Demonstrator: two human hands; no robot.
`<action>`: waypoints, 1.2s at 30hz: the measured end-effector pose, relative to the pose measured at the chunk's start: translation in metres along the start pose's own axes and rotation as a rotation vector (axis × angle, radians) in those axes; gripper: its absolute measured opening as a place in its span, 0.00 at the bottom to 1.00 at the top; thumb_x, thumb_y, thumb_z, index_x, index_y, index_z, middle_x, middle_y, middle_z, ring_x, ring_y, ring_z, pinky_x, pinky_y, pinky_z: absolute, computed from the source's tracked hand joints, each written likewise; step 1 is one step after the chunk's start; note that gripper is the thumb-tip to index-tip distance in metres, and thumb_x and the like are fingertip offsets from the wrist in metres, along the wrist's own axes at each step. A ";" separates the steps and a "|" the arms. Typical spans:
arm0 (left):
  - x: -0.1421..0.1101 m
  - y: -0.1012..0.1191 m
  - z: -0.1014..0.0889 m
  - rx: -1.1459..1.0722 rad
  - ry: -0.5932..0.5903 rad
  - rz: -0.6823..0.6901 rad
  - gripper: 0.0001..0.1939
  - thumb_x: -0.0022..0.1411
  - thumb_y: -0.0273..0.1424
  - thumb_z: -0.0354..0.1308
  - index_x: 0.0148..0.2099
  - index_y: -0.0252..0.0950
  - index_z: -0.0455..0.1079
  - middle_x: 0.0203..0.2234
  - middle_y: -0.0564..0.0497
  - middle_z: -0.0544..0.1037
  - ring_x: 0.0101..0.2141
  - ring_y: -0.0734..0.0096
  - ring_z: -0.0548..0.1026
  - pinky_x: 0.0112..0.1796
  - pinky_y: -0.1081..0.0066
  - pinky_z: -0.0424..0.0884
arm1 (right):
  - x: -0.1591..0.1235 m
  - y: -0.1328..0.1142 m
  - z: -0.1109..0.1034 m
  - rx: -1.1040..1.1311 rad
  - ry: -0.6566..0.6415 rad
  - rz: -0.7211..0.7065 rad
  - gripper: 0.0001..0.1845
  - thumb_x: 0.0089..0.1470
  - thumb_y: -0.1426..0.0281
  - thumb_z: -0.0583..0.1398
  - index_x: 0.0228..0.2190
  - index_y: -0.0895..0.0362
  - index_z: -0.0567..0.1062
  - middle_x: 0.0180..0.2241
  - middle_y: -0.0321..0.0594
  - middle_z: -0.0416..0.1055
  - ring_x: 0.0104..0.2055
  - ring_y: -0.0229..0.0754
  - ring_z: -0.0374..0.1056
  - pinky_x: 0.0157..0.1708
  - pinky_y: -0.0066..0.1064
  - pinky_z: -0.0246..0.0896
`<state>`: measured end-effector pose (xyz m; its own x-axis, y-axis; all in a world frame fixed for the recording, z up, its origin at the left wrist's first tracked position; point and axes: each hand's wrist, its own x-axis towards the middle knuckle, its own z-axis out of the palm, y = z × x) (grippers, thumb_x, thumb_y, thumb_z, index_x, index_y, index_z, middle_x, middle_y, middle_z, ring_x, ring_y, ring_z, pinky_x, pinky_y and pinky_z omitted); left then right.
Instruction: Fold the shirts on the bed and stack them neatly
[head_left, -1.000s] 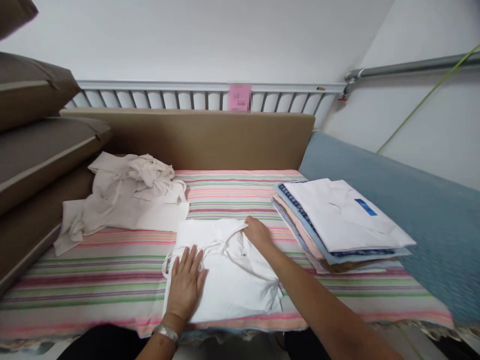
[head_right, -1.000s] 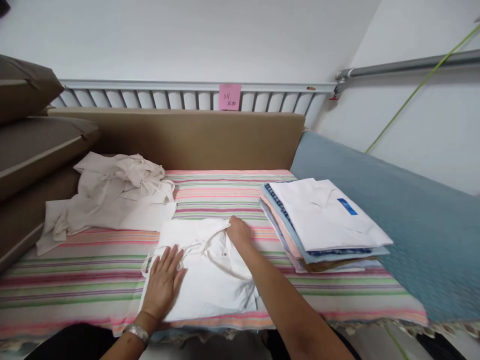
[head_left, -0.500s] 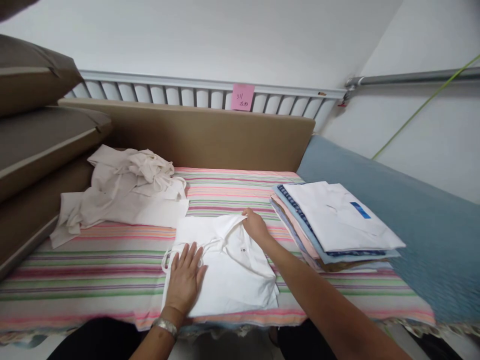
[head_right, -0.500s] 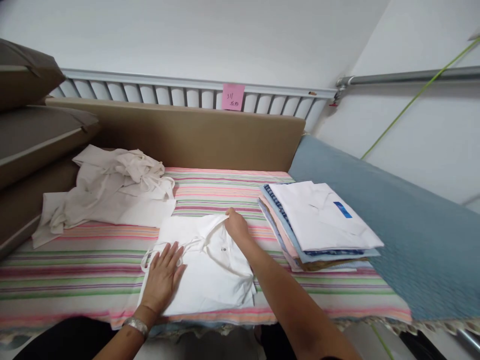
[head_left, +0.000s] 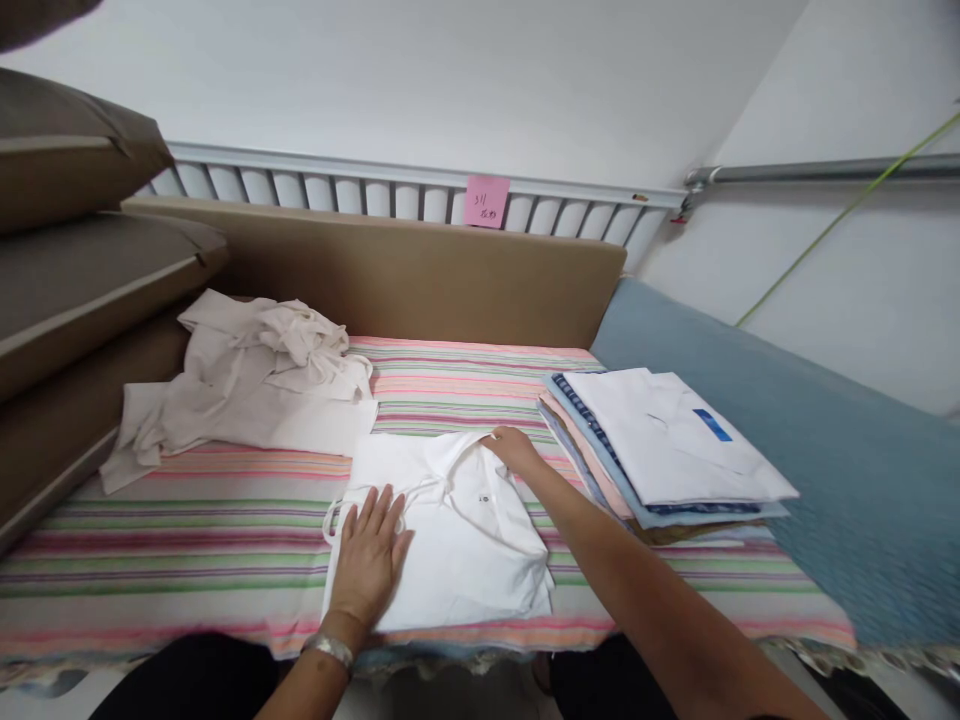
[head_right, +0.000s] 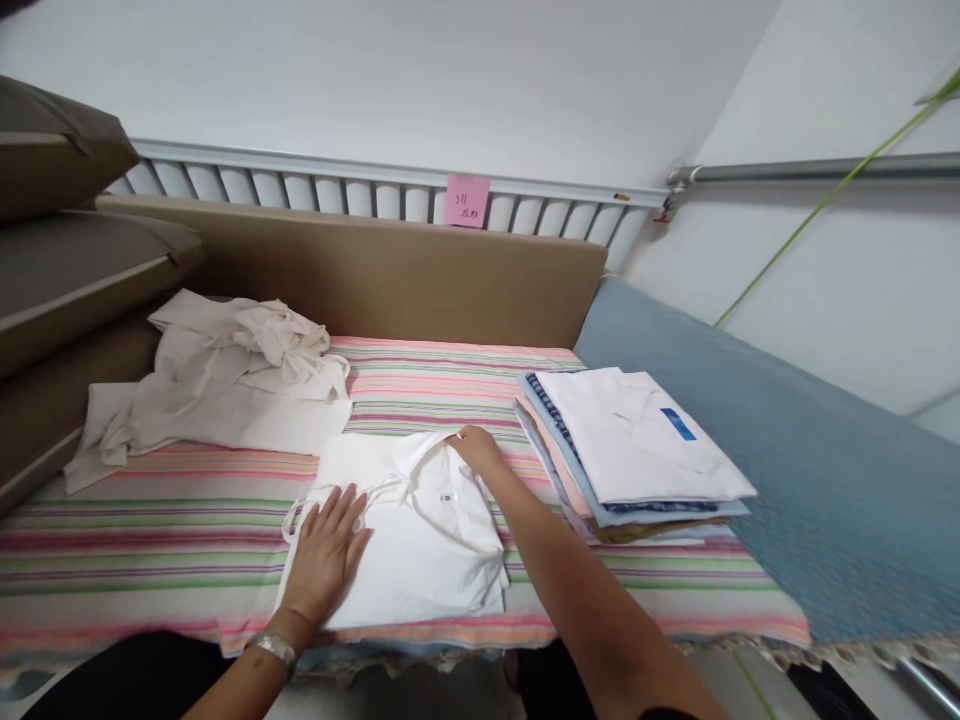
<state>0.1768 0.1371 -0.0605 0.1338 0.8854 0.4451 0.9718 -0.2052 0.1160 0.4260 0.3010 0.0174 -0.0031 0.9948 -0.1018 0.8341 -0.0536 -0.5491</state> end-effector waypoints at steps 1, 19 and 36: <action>0.000 0.000 0.000 -0.003 0.006 0.000 0.24 0.64 0.41 0.45 0.60 0.42 0.59 0.60 0.50 0.61 0.60 0.56 0.56 0.55 0.53 0.56 | -0.001 0.000 -0.001 0.026 -0.036 -0.005 0.12 0.48 0.61 0.58 0.25 0.58 0.74 0.26 0.38 0.72 0.28 0.39 0.67 0.25 0.25 0.54; 0.000 0.000 -0.001 -0.004 -0.001 0.005 0.24 0.63 0.40 0.45 0.60 0.42 0.59 0.60 0.49 0.60 0.60 0.56 0.56 0.55 0.52 0.56 | -0.009 0.019 0.012 -0.104 0.045 -0.025 0.13 0.50 0.73 0.56 0.39 0.57 0.74 0.39 0.41 0.74 0.41 0.40 0.69 0.38 0.26 0.58; -0.001 0.000 0.000 0.019 0.006 0.008 0.24 0.63 0.40 0.46 0.60 0.44 0.57 0.60 0.52 0.60 0.60 0.58 0.57 0.54 0.54 0.58 | 0.004 -0.019 0.026 -0.491 0.025 -0.435 0.18 0.45 0.83 0.53 0.37 0.56 0.74 0.38 0.43 0.71 0.44 0.43 0.62 0.42 0.30 0.50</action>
<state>0.1761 0.1362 -0.0607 0.1407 0.8810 0.4517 0.9743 -0.2044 0.0952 0.3958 0.3035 0.0064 -0.3895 0.9186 0.0663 0.9143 0.3944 -0.0924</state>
